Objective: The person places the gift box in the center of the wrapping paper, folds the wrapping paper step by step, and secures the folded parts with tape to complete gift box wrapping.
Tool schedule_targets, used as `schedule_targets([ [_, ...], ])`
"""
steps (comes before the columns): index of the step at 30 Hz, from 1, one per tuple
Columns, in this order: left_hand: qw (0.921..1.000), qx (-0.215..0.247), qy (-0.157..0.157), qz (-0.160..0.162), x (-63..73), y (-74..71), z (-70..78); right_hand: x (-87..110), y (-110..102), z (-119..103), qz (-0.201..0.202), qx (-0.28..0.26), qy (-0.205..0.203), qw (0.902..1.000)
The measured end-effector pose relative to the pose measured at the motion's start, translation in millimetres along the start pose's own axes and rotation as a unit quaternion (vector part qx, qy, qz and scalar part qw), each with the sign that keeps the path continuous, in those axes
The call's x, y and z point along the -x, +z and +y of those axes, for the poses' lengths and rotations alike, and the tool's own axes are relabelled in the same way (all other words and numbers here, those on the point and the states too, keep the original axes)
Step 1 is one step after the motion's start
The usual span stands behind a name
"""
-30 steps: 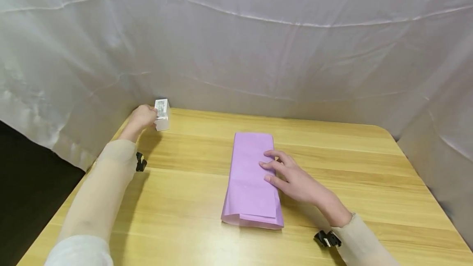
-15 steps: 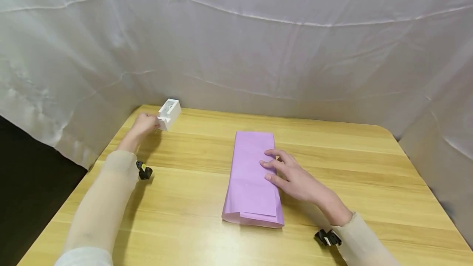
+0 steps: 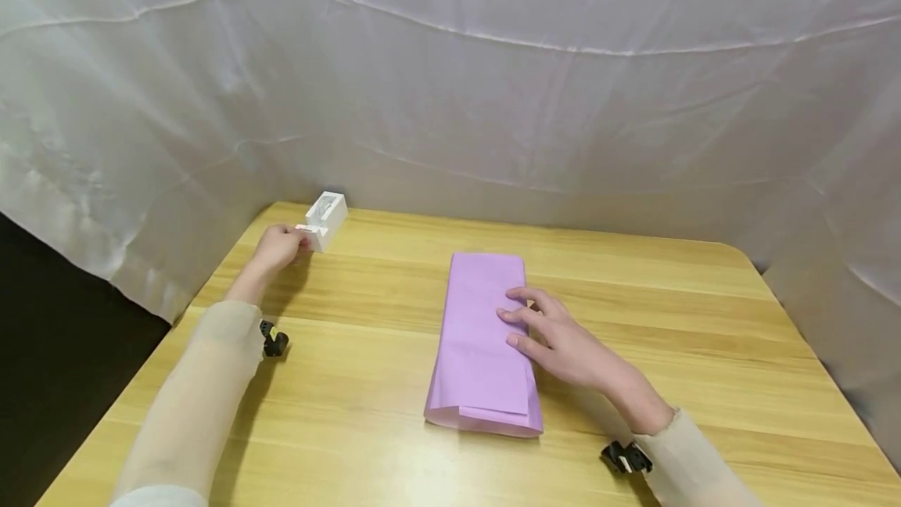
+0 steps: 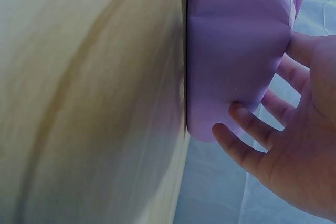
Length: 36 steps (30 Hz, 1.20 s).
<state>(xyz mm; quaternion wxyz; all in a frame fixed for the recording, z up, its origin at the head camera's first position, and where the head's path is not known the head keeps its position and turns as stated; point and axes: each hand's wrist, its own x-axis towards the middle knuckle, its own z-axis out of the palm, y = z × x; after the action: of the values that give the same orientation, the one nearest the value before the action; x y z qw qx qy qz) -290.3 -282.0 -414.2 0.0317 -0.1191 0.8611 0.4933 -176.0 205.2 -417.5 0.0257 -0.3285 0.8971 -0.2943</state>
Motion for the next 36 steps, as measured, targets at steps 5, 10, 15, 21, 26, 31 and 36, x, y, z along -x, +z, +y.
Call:
schedule_targets([
  [5, 0.9992, 0.028, -0.016, -0.024, -0.5, -4.1, -1.9, -0.6, 1.5, 0.3, 0.000, -0.001, 0.000, 1.0000],
  [10, 0.9901, 0.106, -0.028, -0.087, -0.7, -12.0, -1.7, -0.2, 1.0, 0.7, 0.002, 0.000, -0.001, 1.0000],
  [15, 0.9878, 0.110, -0.016, -0.109, 2.1, -15.7, -2.8, 0.1, -0.2, -0.1, -0.001, 0.001, -0.001, 1.0000],
  [21, 0.9911, 0.060, 0.021, -0.116, 4.8, -14.1, -6.4, 0.9, -1.3, -0.4, 0.010, 0.005, -0.012, 0.9999],
  [26, 0.9939, -0.037, 0.036, -0.098, 10.5, -17.9, -10.0, 0.6, -2.9, -0.3, 0.008, 0.004, -0.008, 0.9999],
  [31, 0.9826, -0.142, 0.076, -0.092, 11.0, -20.6, -15.5, 1.8, -3.5, 0.4, 0.003, 0.004, -0.001, 1.0000],
  [36, 0.9698, -0.198, 0.118, -0.079, 2.0, -19.5, -23.2, 3.6, -2.9, 0.2, 0.003, 0.003, 0.000, 1.0000],
])
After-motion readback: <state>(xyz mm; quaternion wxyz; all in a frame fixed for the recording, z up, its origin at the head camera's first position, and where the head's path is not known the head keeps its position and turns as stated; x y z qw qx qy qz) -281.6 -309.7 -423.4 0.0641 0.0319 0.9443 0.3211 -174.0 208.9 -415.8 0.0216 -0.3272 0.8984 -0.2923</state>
